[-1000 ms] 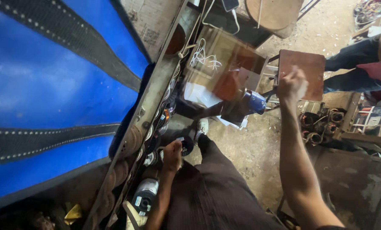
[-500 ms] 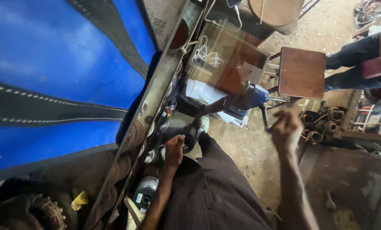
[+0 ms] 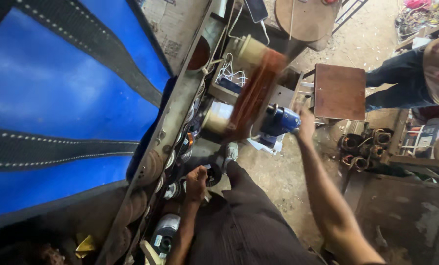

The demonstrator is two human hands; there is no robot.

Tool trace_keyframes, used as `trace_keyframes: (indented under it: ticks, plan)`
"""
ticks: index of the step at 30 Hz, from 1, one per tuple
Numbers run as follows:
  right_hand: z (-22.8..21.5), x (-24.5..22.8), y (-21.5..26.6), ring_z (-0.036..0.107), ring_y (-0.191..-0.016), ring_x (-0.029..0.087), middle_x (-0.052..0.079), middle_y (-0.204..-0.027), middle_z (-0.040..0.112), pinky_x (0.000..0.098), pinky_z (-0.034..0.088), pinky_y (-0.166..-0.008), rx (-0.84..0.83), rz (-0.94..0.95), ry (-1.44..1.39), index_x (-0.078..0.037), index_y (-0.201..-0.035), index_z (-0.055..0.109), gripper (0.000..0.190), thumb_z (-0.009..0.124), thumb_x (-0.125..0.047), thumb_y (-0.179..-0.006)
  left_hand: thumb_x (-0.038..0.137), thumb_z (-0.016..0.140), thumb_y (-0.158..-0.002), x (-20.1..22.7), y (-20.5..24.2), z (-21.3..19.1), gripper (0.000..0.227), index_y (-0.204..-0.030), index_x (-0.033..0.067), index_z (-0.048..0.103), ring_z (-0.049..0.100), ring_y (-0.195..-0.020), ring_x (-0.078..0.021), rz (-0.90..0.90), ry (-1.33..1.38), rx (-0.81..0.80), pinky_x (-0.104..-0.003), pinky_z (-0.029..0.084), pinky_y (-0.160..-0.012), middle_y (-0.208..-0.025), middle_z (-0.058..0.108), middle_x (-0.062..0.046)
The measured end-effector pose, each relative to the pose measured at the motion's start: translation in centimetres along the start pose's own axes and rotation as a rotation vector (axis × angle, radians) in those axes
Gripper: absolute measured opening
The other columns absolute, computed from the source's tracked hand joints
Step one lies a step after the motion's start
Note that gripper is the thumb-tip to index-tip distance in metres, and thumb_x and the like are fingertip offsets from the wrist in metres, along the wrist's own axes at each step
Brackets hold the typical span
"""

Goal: The person operates a manual wire winding machine to wrap copper wire onto a wooden bobbin. They repeatedly crank a handle to rotate the bobbin while guiding the wire with their other hand to ensure even layers.

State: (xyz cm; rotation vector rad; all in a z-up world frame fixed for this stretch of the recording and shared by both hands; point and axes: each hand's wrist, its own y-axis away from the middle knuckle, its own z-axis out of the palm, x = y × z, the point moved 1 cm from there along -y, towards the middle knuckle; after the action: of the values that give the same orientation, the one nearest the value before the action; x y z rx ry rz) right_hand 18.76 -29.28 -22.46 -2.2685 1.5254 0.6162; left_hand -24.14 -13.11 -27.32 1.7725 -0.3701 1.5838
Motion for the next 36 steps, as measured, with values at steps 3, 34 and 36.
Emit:
trace_keyframes:
  ticks: [3,34,36]
  plan:
    - [-1.4,-1.4,7.5,0.07,-0.084,0.042,0.025,-0.088,0.072,0.049,0.053,-0.072,-0.154,-0.005,0.133,-0.004,-0.096,0.074,0.027,0.069,-0.031,-0.1,0.065,0.048,-0.098,0.4,0.3,-0.1,0.065,-0.073,0.0057,0.054,0.044,-0.062,-0.0107,0.011,-0.093,0.02,-0.032,0.038,-0.056,-0.063,0.046,0.002]
    - [-13.8,-10.5,10.9,0.061,-0.063,0.015,0.004,-0.081,0.065,0.0339,0.051,-0.054,0.325,-0.041,-0.326,-0.001,-0.093,0.066,0.029,0.048,-0.014,-0.112,0.071,0.047,-0.098,0.9,-0.4,-0.4,0.07,-0.07,0.0071,0.048,0.037,-0.064,-0.0079,0.031,0.0,-0.045,-0.03,0.03,-0.056,-0.067,0.038,0.005]
    - [-15.1,-11.0,7.0,0.058,-0.066,0.019,0.009,-0.079,0.066,0.0357,0.045,-0.062,0.506,-0.142,-0.189,0.0,-0.088,0.066,0.034,0.052,-0.014,-0.115,0.071,0.049,-0.098,0.5,-0.8,-0.1,0.07,-0.069,0.007,0.048,0.037,-0.064,-0.0075,0.034,0.014,-0.044,-0.03,0.03,-0.056,-0.067,0.039,0.005]
